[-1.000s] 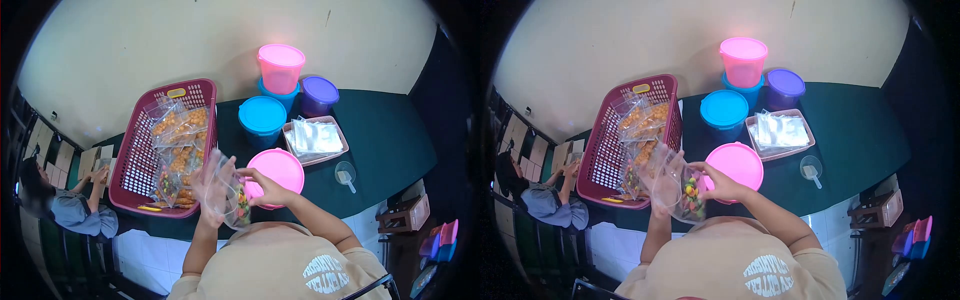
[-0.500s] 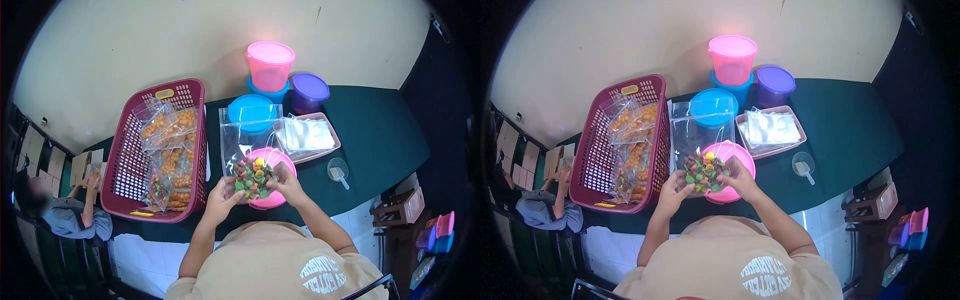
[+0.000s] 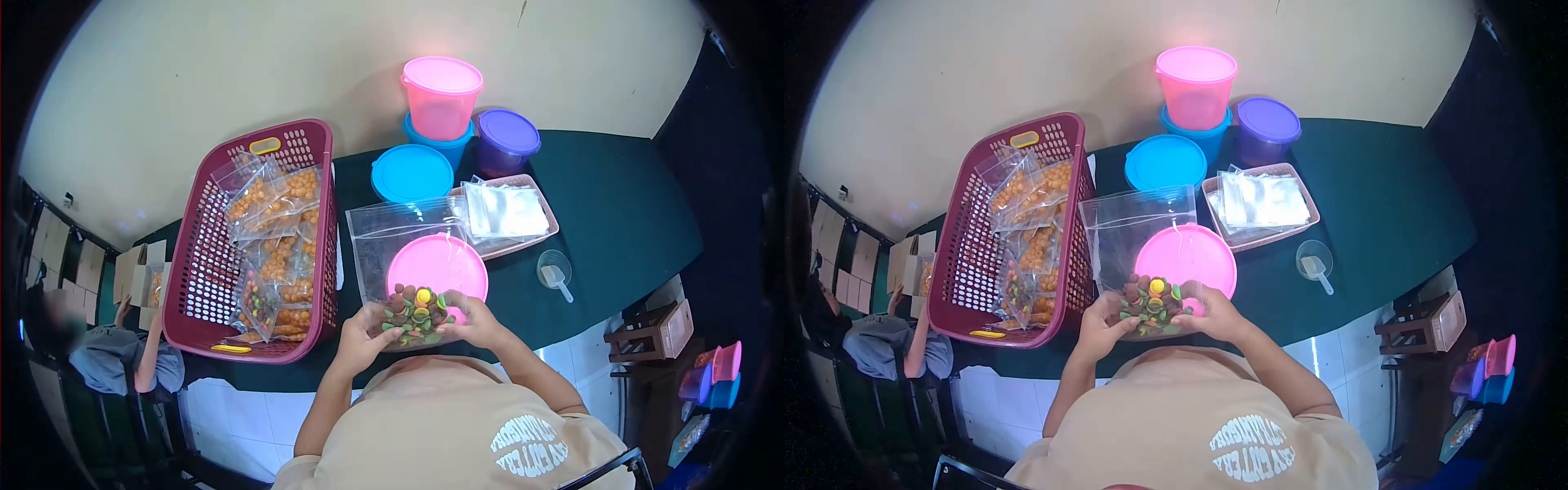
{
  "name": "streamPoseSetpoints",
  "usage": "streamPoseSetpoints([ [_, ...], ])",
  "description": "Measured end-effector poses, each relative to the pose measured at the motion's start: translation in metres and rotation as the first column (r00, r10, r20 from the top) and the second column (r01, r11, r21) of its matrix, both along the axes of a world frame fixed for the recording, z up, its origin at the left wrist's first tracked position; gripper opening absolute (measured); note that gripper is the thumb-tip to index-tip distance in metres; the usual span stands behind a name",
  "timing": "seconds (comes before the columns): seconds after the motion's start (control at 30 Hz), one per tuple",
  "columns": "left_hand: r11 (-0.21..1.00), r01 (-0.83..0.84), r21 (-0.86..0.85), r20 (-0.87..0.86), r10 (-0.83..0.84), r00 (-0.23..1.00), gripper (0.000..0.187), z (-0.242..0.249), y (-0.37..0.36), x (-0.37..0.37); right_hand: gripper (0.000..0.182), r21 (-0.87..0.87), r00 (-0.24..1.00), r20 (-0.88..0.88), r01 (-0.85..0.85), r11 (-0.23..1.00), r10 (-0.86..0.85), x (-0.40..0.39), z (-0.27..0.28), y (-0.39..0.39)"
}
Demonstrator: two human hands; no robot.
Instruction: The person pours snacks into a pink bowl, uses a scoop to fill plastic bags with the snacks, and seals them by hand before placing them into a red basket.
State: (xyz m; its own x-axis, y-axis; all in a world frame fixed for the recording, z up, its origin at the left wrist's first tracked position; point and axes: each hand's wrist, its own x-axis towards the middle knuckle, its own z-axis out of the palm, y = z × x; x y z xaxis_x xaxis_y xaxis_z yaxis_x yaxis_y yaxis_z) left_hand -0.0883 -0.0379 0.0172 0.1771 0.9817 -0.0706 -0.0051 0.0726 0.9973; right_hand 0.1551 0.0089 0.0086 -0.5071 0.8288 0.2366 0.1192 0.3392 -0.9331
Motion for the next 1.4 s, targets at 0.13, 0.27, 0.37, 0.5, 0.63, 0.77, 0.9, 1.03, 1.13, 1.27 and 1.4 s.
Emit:
streamPoseSetpoints([
  [0.13,0.998,0.048,-0.046,-0.247,-0.058,0.967,0.037,0.005,0.002,0.003,0.025,-0.468,0.877,-0.434,-0.025,0.883,-0.205,-0.005,0.002,0.0],
  [0.27,0.977,-0.116,0.178,-0.053,0.128,0.99,0.028,0.006,0.001,0.02,0.015,-0.404,0.975,-0.152,0.09,0.91,-0.163,0.003,0.002,0.0],
  [0.37,0.992,-0.099,0.082,-0.098,0.107,0.989,0.025,-0.007,0.003,0.011,0.011,-0.288,0.97,-0.166,0.125,0.949,-0.179,-0.01,0.016,-0.006],
  [0.5,0.992,-0.009,0.124,-0.264,0.042,0.964,0.022,0.02,0.001,0.016,0.013,-0.336,0.863,-0.421,0.139,0.931,-0.28,-0.01,0.007,-0.006],
  [0.63,0.935,-0.142,0.325,-0.104,0.185,0.977,0.024,0.013,-0.002,0.016,0.016,-0.34,0.956,-0.206,0.132,0.931,-0.211,-0.001,0.023,-0.011],
  [0.77,0.907,-0.154,0.392,-0.112,0.213,0.971,0.033,0.018,-0.006,0.01,0.017,-0.336,0.908,-0.308,0.175,0.925,-0.283,-0.01,0.041,-0.019],
  [0.9,0.871,-0.257,0.419,0.044,0.263,0.964,0.028,0.025,-0.006,0.017,0.018,-0.343,0.892,-0.352,0.159,0.926,-0.284,-0.008,0.043,-0.019],
  [1.03,0.859,-0.314,0.405,0.16,0.272,0.949,0.028,0.018,-0.007,0.019,0.016,-0.273,0.895,-0.371,0.148,0.951,-0.246,-0.009,0.043,-0.021],
  [1.13,0.842,-0.308,0.442,0.092,0.299,0.95,0.021,0.017,-0.008,0.012,0.016,-0.269,0.899,-0.358,0.16,0.95,-0.253,-0.009,0.041,-0.023],
  [1.27,0.839,-0.321,0.44,0.091,0.315,0.945,0.011,0.019,-0.011,0.011,0.014,-0.239,0.911,-0.323,0.183,0.953,-0.256,-0.006,0.037,-0.024],
  [1.4,0.792,-0.359,0.493,0.077,0.371,0.925,0.009,0.022,-0.011,0.015,0.012,-0.222,0.912,-0.319,0.194,0.956,-0.259,-0.006,0.041,-0.026],
])
